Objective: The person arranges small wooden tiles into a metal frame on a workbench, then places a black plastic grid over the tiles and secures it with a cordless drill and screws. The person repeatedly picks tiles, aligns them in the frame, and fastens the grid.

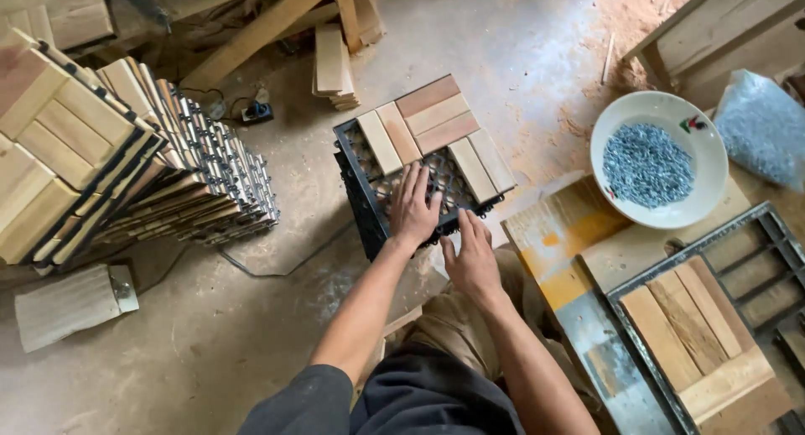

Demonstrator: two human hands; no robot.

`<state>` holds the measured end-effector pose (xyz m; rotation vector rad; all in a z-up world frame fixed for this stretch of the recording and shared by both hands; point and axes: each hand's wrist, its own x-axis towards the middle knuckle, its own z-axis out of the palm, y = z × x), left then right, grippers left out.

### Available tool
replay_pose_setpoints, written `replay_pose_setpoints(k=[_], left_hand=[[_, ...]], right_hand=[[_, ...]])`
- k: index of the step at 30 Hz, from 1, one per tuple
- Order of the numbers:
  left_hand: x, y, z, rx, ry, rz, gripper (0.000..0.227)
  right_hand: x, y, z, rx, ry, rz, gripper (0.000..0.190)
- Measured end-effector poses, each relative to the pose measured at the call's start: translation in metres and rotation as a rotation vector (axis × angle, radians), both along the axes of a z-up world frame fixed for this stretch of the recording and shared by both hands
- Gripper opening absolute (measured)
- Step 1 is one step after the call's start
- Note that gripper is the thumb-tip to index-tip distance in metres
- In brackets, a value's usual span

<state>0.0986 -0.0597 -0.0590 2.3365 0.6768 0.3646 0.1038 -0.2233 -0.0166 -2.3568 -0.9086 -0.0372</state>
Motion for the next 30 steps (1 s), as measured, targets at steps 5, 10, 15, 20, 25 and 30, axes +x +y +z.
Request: replay_pose_setpoints(k=[5,10,15,20,25,30], left_hand=[[-0.041,0.008,-0.026,0.245,0.188,-0.096,0.079],[-0.053,0.014,-0.040,0.432,0.040,-0.033,0.066],[-0.056,0.022,-0.039,0.357,0.007,-0.083,0.064],[-0.093,0.025,-0.051,0.349,-0.104,-0.096,0.056],[-0.120,0.020,-0.046,0.343,-0.073,-0.093,0.049],[-0.101,-0.002,-0.006,0.208,-0.155,-0.008,0.036]], right_hand=[[0.053,0.034,-0.072,-0.216,0.059,-0.203,0.081],[0.071,0.027,-0.094,-0.379,0.133,-0.279,0.082],[0.065,0.024,-0.092,-0.397,-0.062,-0.328,0.084],[0.045,0.010,-0.095,-0.436,-0.151,-0.308,0.082],[0.027,0.007,-0.104,-0.378,-0.132,-0.265,0.078],[0.019,0.009,-0.093,-0.249,-0.164,-0.146,0.030]])
